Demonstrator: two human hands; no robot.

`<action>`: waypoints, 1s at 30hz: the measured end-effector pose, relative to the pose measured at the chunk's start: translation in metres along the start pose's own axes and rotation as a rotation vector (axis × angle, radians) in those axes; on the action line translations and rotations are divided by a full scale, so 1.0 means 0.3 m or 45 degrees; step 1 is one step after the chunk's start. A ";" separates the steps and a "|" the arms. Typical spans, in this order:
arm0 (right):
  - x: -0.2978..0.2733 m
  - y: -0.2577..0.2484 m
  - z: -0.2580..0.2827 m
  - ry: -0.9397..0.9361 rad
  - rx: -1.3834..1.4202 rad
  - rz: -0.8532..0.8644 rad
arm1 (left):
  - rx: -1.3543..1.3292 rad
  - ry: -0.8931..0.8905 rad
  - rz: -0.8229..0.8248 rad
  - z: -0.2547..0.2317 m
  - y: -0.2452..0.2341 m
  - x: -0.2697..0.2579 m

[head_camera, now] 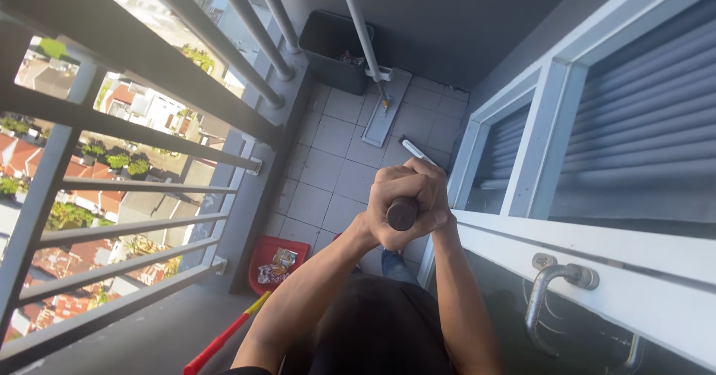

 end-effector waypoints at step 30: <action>-0.291 0.310 -0.033 0.552 0.595 0.048 | 0.156 -0.383 0.330 -0.261 -0.131 -0.148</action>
Point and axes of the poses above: each hand's wrist, its own x-axis towards the middle knuckle, its own y-axis out of the palm, z = x × y, the point moved 5 cm from there along x, towards the middle knuckle, and after that the axes turned 7 degrees about x, right-handed, at the moved point
